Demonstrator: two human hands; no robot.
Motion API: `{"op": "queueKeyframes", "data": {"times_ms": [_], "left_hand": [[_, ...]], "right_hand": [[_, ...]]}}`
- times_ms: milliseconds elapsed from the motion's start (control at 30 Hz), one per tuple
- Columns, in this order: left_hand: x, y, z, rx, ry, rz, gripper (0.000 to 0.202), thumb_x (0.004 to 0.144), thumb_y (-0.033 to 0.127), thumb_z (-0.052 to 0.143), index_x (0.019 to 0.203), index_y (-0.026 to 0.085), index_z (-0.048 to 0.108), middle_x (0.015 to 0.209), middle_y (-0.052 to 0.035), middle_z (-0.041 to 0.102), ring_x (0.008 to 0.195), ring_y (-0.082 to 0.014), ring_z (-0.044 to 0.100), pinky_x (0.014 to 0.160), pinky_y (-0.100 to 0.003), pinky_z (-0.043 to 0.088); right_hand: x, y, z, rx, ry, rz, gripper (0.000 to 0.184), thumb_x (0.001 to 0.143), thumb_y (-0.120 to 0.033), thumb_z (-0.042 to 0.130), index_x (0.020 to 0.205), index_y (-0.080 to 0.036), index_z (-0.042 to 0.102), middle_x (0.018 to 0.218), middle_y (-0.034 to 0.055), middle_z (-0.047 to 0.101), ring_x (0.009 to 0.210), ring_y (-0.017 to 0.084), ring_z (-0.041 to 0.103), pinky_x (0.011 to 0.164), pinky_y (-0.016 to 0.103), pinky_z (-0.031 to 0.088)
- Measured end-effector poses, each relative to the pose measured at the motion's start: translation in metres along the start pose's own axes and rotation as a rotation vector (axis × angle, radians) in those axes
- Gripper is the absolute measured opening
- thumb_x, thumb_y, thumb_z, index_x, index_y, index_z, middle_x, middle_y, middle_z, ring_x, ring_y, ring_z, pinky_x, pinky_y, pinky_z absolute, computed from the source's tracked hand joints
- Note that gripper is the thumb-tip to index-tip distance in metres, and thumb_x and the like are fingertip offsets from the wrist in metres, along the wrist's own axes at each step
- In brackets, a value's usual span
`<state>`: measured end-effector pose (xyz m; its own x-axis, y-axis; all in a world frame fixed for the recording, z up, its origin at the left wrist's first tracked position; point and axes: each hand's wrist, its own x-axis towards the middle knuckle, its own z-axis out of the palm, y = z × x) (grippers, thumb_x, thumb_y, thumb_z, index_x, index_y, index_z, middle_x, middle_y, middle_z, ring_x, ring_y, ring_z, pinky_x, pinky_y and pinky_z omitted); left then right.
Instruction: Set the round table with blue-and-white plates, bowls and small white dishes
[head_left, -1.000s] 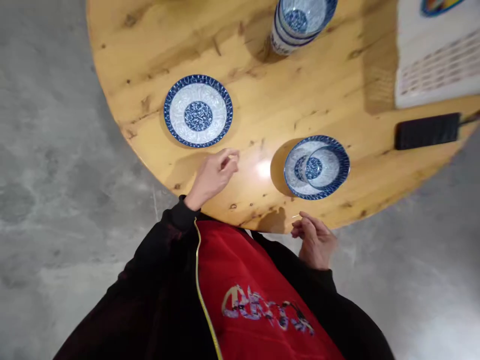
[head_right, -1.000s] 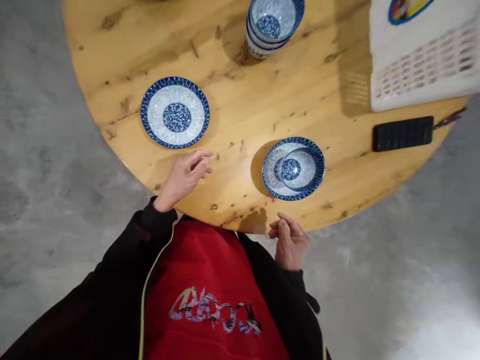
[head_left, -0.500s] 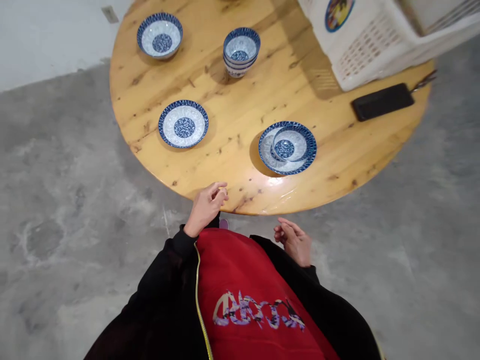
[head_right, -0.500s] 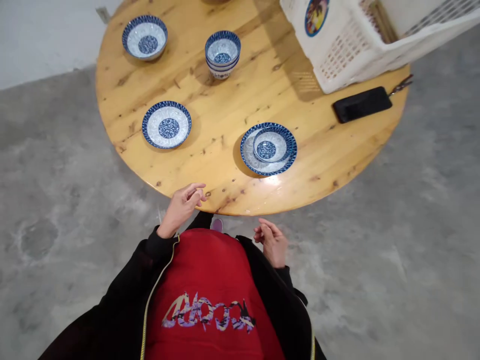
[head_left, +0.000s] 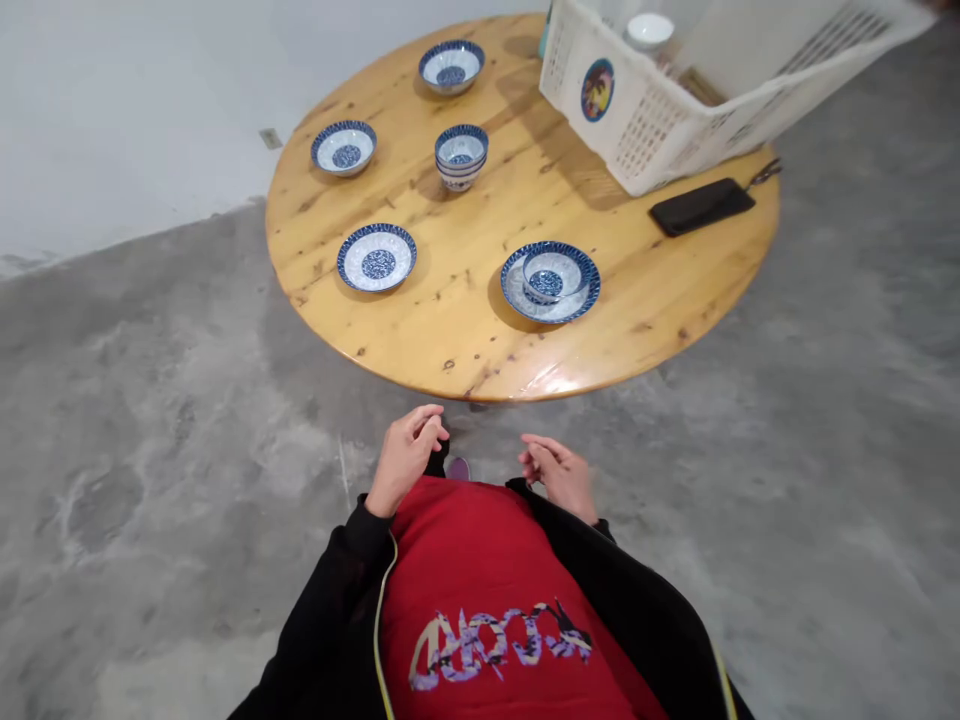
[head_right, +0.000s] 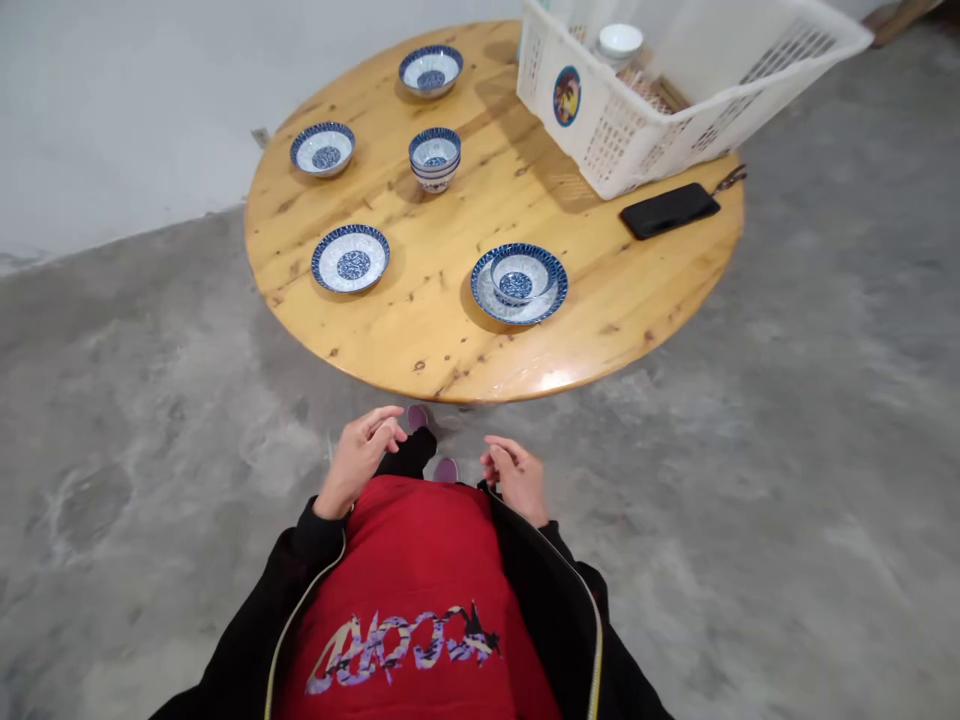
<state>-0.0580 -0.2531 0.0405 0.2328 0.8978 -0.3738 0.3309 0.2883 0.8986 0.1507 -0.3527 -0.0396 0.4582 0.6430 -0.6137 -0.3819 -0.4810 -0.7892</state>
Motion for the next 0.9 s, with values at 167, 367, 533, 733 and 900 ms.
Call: {"op": "queueKeyframes", "data": {"times_ms": [167,367,533,733,900], "left_hand": [[-0.017,-0.014,-0.002,-0.007,0.005,-0.031,0.033,0.084,0.033,0.053,0.106,0.014,0.071,0.075,-0.0014,0.071,0.061,-0.0117,0.060,0.066,-0.024,0.049],[-0.008,-0.026,-0.016,-0.020,-0.059,-0.003,0.036,0.084,0.033,0.052,0.109,0.014,0.070,0.076,-0.0010,0.070,0.061,-0.0116,0.061,0.065,-0.024,0.048],[-0.003,-0.038,-0.077,-0.009,0.006,0.018,0.039,0.085,0.036,0.052,0.111,0.014,0.070,0.076,-0.0015,0.071,0.061,-0.0122,0.061,0.064,-0.024,0.048],[0.000,-0.060,-0.185,-0.003,0.201,-0.023,0.039,0.086,0.040,0.054,0.110,0.013,0.070,0.078,-0.0028,0.071,0.063,-0.0124,0.061,0.065,-0.024,0.048],[0.009,-0.081,-0.250,0.032,0.189,-0.022,0.040,0.087,0.041,0.054,0.110,0.012,0.070,0.077,-0.0032,0.071,0.063,-0.0128,0.061,0.066,-0.026,0.048]], "right_hand": [[-0.014,0.008,0.007,-0.086,-0.094,-0.014,0.051,0.059,-0.055,0.079,0.091,-0.016,0.074,0.064,0.0016,0.067,0.049,0.012,0.056,0.046,0.025,0.042],[-0.021,0.015,0.008,-0.070,0.030,-0.034,0.053,0.055,-0.054,0.082,0.091,-0.016,0.074,0.063,0.0024,0.068,0.050,0.013,0.056,0.048,0.027,0.046],[-0.020,0.016,0.067,-0.050,0.017,-0.034,0.051,0.052,-0.052,0.082,0.087,-0.016,0.073,0.061,0.0017,0.068,0.048,0.014,0.056,0.044,0.026,0.044],[-0.033,0.018,0.190,-0.137,-0.188,-0.083,0.046,0.057,-0.053,0.074,0.085,-0.016,0.073,0.059,0.0008,0.066,0.044,0.013,0.055,0.042,0.025,0.041],[-0.045,0.031,0.265,-0.167,-0.266,-0.104,0.045,0.060,-0.053,0.072,0.084,-0.016,0.073,0.060,0.0005,0.067,0.045,0.013,0.056,0.042,0.024,0.041]]}}
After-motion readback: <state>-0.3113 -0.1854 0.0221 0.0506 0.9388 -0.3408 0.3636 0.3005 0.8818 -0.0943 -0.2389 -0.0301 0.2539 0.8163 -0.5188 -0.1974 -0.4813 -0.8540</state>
